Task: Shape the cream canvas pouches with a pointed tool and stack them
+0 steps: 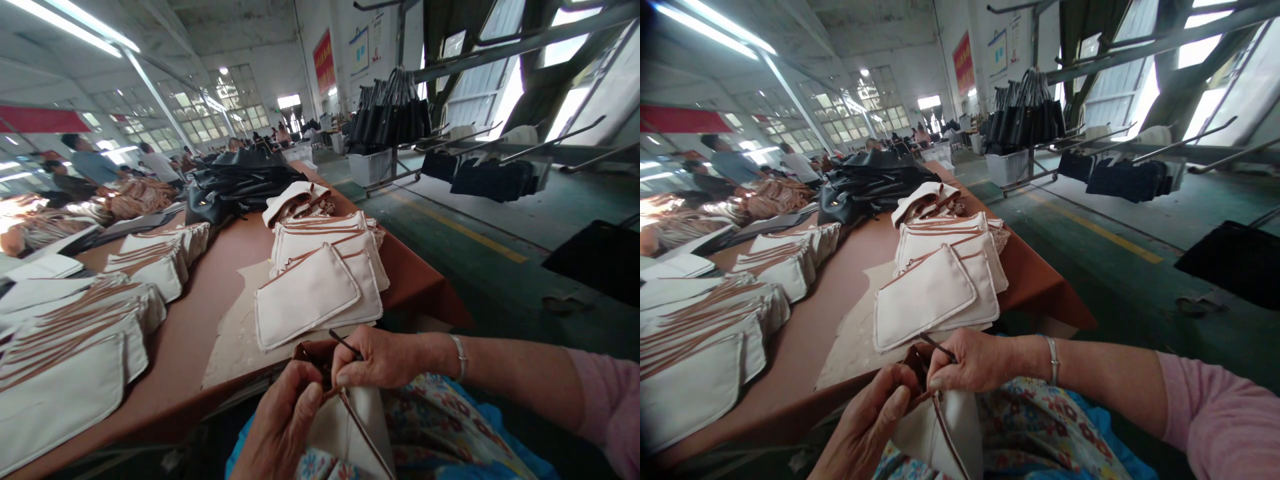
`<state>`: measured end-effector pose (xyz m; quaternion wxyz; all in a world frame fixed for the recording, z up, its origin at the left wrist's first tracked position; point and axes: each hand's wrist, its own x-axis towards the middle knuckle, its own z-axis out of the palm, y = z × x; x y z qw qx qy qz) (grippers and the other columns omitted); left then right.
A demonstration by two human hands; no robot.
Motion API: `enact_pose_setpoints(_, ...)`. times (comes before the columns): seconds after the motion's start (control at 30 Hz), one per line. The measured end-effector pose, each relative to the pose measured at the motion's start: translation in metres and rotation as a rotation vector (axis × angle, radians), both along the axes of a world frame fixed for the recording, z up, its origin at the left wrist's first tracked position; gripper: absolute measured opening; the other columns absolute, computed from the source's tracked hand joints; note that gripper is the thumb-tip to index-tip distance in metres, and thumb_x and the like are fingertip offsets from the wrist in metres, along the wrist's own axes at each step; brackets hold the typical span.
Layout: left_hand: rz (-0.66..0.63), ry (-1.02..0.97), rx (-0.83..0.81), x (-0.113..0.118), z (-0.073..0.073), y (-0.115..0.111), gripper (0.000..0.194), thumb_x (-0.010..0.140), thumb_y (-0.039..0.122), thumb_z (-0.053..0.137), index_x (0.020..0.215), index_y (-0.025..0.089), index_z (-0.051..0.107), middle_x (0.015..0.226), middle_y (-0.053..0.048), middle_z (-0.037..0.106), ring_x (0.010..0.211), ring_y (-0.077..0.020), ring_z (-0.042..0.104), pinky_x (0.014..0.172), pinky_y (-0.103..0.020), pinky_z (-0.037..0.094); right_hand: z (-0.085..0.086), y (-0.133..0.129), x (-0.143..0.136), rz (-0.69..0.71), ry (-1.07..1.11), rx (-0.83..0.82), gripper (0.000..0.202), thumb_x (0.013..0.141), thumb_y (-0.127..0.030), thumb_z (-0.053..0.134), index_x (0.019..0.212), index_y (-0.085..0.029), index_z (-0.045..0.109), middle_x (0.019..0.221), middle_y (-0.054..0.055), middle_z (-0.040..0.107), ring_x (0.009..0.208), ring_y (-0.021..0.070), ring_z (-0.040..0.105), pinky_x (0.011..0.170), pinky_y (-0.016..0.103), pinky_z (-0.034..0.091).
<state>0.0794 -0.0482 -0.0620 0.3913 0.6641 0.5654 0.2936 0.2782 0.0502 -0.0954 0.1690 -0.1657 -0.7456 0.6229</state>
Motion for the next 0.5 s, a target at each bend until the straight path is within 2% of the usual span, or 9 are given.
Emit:
enact_pose_setpoints(0.1, -0.069, 0.039, -0.176, 0.003, 0.001, 0.004, 0.039, 0.094, 0.049, 0.047, 0.072, 0.018, 0.055, 0.069, 0.002, 0.046, 0.064, -0.0138, 0.041, 0.055, -0.022, 0.032, 0.003, -0.001, 0.000, 0.002, 0.018, 0.188, 0.021, 0.085, -0.026, 0.056, 0.086, -0.008, 0.067, 0.074, 0.003, 0.062, 0.067, 0.0101, 0.053, 0.063, 0.020, 0.041)
enact_pose_setpoints(0.17, -0.113, 0.065, -0.162, 0.007, -0.002, 0.003, 0.042, 0.092, 0.049, 0.050, 0.064, 0.018, 0.050, 0.065, 0.003, 0.041, 0.061, -0.0128, 0.037, 0.052, -0.022, 0.029, 0.004, -0.001, 0.001, 0.029, 0.027, 0.307, 0.018, 0.085, -0.025, 0.055, 0.083, -0.010, 0.065, 0.076, 0.003, 0.061, 0.070, 0.0113, 0.054, 0.067, 0.021, 0.042)
enact_pose_setpoints(0.23, -0.122, 0.097, -0.097, 0.010, -0.003, 0.001, 0.041, 0.093, 0.047, 0.051, 0.063, 0.018, 0.050, 0.066, 0.002, 0.043, 0.063, -0.0135, 0.039, 0.055, -0.022, 0.030, 0.004, -0.001, 0.001, 0.074, 0.026, 0.395, 0.016, 0.085, -0.026, 0.055, 0.082, -0.012, 0.062, 0.078, 0.004, 0.061, 0.073, 0.0124, 0.054, 0.069, 0.022, 0.042)
enact_pose_setpoints(0.3, -0.146, 0.109, -0.053, 0.011, -0.003, -0.001, 0.038, 0.094, 0.044, 0.049, 0.066, 0.018, 0.051, 0.068, 0.001, 0.048, 0.065, -0.0143, 0.043, 0.058, -0.023, 0.032, 0.002, -0.004, 0.001, 0.089, 0.021, 0.478, 0.016, 0.085, -0.026, 0.054, 0.076, -0.014, 0.058, 0.073, 0.003, 0.058, 0.069, 0.0120, 0.052, 0.066, 0.022, 0.041)
enact_pose_setpoints(0.37, -0.172, 0.089, -0.079, 0.006, -0.004, -0.002, 0.038, 0.095, 0.045, 0.047, 0.068, 0.018, 0.052, 0.069, 0.001, 0.048, 0.065, -0.0144, 0.042, 0.059, -0.024, 0.032, 0.002, -0.007, 0.000, 0.054, 0.038, 0.559, 0.019, 0.084, -0.025, 0.054, 0.068, -0.015, 0.053, 0.066, 0.001, 0.053, 0.063, 0.0109, 0.047, 0.061, 0.021, 0.038)
enact_pose_setpoints(0.43, -0.198, 0.053, -0.151, -0.006, -0.007, -0.002, 0.044, 0.091, 0.055, 0.049, 0.067, 0.019, 0.050, 0.067, 0.002, 0.042, 0.062, -0.0138, 0.038, 0.056, -0.024, 0.030, 0.006, -0.011, 0.000, -0.015, 0.072, 0.547, 0.019, 0.084, -0.024, 0.054, 0.067, -0.015, 0.052, 0.064, 0.000, 0.052, 0.059, 0.0098, 0.044, 0.057, 0.021, 0.036)
enact_pose_setpoints(0.5, -0.234, 0.043, -0.215, -0.026, -0.011, 0.000, 0.050, 0.084, 0.064, 0.055, 0.063, 0.019, 0.048, 0.067, 0.003, 0.039, 0.062, -0.0140, 0.037, 0.055, -0.025, 0.030, 0.011, -0.011, 0.002, -0.066, 0.098, 0.442, 0.019, 0.086, -0.027, 0.054, 0.072, -0.014, 0.055, 0.066, 0.000, 0.053, 0.059, 0.0092, 0.045, 0.055, 0.020, 0.035)
